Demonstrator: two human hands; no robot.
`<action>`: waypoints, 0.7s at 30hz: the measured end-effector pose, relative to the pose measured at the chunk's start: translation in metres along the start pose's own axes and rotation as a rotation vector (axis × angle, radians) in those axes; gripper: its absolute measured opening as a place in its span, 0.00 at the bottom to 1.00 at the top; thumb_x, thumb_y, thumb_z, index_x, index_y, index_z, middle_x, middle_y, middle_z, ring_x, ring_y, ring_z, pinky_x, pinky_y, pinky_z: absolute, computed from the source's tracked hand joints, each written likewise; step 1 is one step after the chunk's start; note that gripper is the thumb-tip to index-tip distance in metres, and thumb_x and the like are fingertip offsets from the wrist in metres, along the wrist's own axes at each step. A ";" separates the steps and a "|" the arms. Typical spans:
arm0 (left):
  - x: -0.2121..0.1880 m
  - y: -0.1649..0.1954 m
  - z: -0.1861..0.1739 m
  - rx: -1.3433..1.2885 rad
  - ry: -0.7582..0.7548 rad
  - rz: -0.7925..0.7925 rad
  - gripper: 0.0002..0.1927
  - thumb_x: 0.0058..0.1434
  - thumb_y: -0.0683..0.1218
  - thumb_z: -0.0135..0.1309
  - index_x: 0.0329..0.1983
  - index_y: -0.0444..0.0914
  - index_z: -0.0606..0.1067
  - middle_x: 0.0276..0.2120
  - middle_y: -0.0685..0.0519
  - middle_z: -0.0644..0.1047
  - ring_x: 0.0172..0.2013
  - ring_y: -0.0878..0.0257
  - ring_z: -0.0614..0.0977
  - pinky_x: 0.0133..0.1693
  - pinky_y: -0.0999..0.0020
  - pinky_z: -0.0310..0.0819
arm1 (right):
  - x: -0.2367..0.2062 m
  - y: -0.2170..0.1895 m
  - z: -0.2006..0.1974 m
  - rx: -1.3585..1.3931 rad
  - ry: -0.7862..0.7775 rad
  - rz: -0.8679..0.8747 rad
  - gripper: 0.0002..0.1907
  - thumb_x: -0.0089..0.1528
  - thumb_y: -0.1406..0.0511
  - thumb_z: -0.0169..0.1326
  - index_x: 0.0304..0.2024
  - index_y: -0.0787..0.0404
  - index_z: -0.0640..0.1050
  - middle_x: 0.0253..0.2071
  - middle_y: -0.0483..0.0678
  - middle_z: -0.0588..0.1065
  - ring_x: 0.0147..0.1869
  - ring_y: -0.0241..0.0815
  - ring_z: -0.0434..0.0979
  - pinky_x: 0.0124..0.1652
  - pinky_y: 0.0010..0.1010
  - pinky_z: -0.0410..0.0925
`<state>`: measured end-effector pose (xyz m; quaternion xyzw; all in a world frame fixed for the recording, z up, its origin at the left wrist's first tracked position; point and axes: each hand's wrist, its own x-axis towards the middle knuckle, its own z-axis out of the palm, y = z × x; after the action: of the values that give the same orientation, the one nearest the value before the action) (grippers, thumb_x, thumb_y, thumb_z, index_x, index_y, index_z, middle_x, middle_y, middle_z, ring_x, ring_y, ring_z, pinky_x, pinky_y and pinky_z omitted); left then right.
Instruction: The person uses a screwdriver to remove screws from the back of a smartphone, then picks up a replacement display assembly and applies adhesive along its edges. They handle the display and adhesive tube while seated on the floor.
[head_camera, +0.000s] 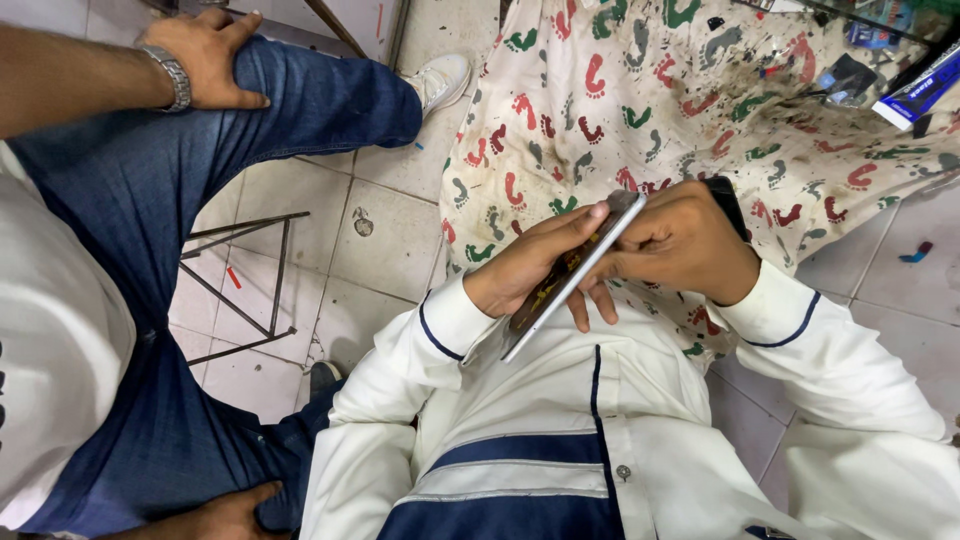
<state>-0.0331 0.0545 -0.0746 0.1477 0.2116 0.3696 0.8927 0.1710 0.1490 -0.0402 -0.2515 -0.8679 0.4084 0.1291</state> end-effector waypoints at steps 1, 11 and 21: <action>0.000 0.003 -0.002 0.022 0.045 -0.027 0.32 0.72 0.64 0.40 0.64 0.35 0.65 0.29 0.51 0.71 0.29 0.53 0.88 0.24 0.60 0.82 | 0.003 0.001 -0.003 -0.073 0.001 0.016 0.22 0.54 0.60 0.73 0.17 0.62 0.74 0.16 0.49 0.68 0.19 0.41 0.68 0.23 0.34 0.59; 0.008 0.002 -0.009 0.127 0.489 0.791 0.25 0.77 0.50 0.45 0.73 0.40 0.55 0.62 0.46 0.71 0.60 0.59 0.77 0.58 0.60 0.75 | 0.036 -0.038 -0.010 0.741 0.155 0.355 0.30 0.61 0.72 0.56 0.65 0.65 0.62 0.45 0.54 0.78 0.44 0.37 0.79 0.45 0.28 0.73; -0.010 0.010 -0.008 -0.139 -0.046 0.479 0.34 0.71 0.56 0.52 0.72 0.31 0.61 0.60 0.44 0.74 0.56 0.58 0.80 0.59 0.59 0.74 | 0.046 -0.007 -0.033 0.632 0.443 0.048 0.42 0.66 0.80 0.64 0.69 0.57 0.51 0.47 0.59 0.76 0.50 0.43 0.82 0.53 0.32 0.77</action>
<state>-0.0492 0.0547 -0.0752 0.1403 0.1241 0.5806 0.7923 0.1442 0.1914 -0.0135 -0.3016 -0.6442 0.5946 0.3748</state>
